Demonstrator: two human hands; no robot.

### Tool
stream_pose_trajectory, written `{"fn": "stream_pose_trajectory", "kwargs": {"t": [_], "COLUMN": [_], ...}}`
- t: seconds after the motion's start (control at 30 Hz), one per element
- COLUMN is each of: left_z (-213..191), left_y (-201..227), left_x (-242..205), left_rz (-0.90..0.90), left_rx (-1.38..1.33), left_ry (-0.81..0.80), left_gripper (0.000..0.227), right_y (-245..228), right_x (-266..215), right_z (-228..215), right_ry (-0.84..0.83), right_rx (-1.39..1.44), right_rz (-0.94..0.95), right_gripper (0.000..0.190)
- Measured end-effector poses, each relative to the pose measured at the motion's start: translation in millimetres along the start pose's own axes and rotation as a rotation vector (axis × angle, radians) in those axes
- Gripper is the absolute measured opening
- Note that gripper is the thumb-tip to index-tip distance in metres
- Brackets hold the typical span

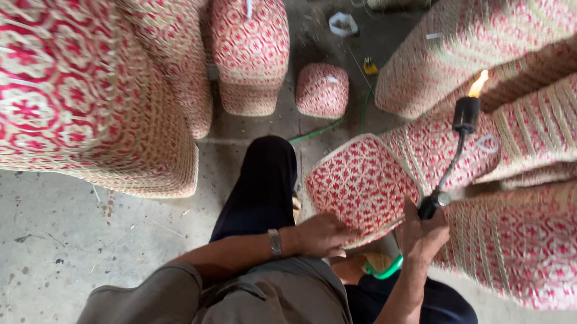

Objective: The person uses a handheld blowtorch to apply heat to the edges of small woven baskets. They pick up each basket, rotate it to treat all sides, and then place it back on the floor among other similar baskets.

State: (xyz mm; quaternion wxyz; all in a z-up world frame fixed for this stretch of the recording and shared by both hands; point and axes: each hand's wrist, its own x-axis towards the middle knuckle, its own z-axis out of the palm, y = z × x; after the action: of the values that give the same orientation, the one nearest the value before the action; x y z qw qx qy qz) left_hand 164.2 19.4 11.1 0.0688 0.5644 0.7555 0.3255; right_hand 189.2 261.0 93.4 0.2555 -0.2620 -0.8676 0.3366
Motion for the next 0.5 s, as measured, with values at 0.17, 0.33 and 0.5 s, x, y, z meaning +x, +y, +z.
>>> {"fn": "stream_pose_trajectory", "kwargs": {"t": [0.17,0.33,0.5], "left_z": [13,-53,-157], "left_y": [-37,-110,-199], "left_x": [4,22,25], "left_rz": [0.045,-0.263,-0.028], "left_rx": [0.007,-0.422,-1.154], "left_ry": [0.483,0.850,1.250], "left_gripper": [0.023,0.045,0.053], "right_y": [-40,-87,-95], "right_x": [2,-9,-20], "right_z": [-20,-48,-60], "right_ry": [-0.092,-0.087,-0.090], "right_rx": [0.080,0.289,0.265], "right_rz": [0.149,0.097,0.116], "right_gripper": [0.051,0.047,0.046]}}
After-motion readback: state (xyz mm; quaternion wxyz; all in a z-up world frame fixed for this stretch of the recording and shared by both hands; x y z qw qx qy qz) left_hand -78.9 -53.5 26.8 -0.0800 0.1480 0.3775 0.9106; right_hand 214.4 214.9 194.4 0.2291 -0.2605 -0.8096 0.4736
